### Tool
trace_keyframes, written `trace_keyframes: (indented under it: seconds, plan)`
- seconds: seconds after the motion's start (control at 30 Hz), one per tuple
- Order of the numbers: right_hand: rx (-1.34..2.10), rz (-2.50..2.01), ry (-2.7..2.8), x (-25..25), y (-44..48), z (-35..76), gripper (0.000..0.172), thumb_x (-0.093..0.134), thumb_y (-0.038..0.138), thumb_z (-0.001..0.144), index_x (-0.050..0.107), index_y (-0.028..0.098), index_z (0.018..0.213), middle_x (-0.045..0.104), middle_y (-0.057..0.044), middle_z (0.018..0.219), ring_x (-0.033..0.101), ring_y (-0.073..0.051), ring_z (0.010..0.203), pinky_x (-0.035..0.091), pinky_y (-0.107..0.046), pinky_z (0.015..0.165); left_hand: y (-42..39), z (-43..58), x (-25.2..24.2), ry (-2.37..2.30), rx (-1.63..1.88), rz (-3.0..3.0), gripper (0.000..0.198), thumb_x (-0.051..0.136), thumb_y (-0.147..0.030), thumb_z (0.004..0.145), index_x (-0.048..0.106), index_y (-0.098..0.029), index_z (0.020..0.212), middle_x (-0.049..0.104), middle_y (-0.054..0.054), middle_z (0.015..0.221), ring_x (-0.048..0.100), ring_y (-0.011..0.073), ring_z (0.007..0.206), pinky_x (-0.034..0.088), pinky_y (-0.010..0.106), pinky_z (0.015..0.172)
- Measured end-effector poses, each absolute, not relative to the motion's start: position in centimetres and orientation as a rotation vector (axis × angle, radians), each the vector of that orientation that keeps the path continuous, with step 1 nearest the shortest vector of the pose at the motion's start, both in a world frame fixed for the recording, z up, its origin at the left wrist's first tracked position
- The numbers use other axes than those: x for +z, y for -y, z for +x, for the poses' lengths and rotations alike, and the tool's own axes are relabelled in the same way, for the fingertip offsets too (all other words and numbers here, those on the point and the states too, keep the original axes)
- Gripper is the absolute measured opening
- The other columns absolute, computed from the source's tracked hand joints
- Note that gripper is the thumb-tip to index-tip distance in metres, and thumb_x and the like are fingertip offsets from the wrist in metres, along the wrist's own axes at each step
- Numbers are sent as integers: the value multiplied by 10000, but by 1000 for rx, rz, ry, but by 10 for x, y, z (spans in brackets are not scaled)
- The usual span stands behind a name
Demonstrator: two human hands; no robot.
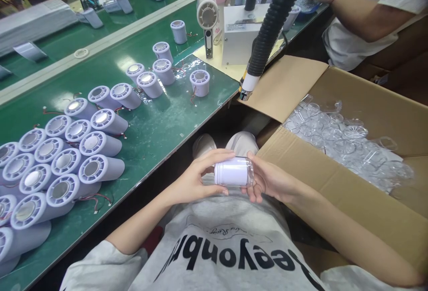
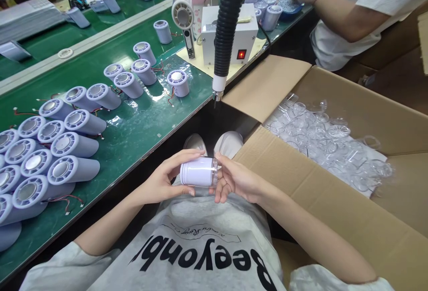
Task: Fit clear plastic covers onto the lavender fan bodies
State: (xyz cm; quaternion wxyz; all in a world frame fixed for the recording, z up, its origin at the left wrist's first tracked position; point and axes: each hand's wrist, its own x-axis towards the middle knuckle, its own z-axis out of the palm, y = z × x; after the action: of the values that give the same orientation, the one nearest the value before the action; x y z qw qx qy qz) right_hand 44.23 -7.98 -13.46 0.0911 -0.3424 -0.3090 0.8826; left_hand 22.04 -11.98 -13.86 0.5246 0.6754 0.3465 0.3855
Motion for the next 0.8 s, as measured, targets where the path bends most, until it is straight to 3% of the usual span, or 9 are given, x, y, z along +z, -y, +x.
trace_keyframes:
  seconds: [0.1,0.17,0.27,0.33,0.4,0.47,0.67,0.8]
  plan:
    - [2586,-1082,1009,-136,82,442,645,164,606,999,573,108,966,631,-49,586,631,-131,433,488,-163,365,125,222,-131,-925,880,1550,659,763,-230,741,504,-343,1336,519,66,1356,499,262,1256,469,387,1015]
    - [2383,-1128,1233,-136,85,444,527,265,571,999,552,130,999,635,-44,623,637,-151,470,509,-206,394,127,223,-127,-971,862,1472,634,736,-245,768,487,-332,1345,513,69,1352,534,251,1204,499,361,968]
    - [1691,-1048,1725,-136,86,450,247,499,333,964,502,190,1166,664,-112,1062,694,-220,865,599,-342,703,129,223,-123,-980,854,1391,632,735,-261,771,484,-322,1347,515,70,1351,561,246,1161,517,332,929]
    - [1258,-786,2002,-136,86,454,422,570,161,907,452,272,1296,468,-100,1419,542,-261,1219,495,-451,982,129,223,-122,-969,851,1346,625,729,-266,777,483,-319,1349,527,69,1339,578,242,1128,525,324,910]
    - [1048,-529,2162,-137,84,456,554,569,67,886,448,349,1346,346,-37,1523,408,-257,1348,387,-482,1091,129,222,-122,-954,849,1303,613,713,-274,793,477,-322,1357,541,68,1326,593,240,1106,529,329,901]
    - [1076,-460,2186,-137,84,457,564,599,64,882,490,379,1337,410,-10,1489,429,-245,1334,397,-451,1089,128,221,-123,-925,837,1283,641,714,-276,794,458,-338,1379,537,64,1344,596,243,1116,523,344,926]
    - [1879,-697,1657,-134,88,458,512,700,290,873,514,403,1336,532,-2,1367,627,-195,1060,560,-302,847,128,218,-126,-780,801,1282,761,738,-187,769,406,-415,1415,385,22,1524,401,279,1380,403,392,1106]
    - [1948,-804,1590,-135,88,459,483,752,289,818,603,345,1274,650,-16,1172,647,-176,891,559,-280,756,127,217,-129,-779,791,1136,750,729,-180,775,411,-394,1420,406,39,1514,464,278,1334,414,407,1090]
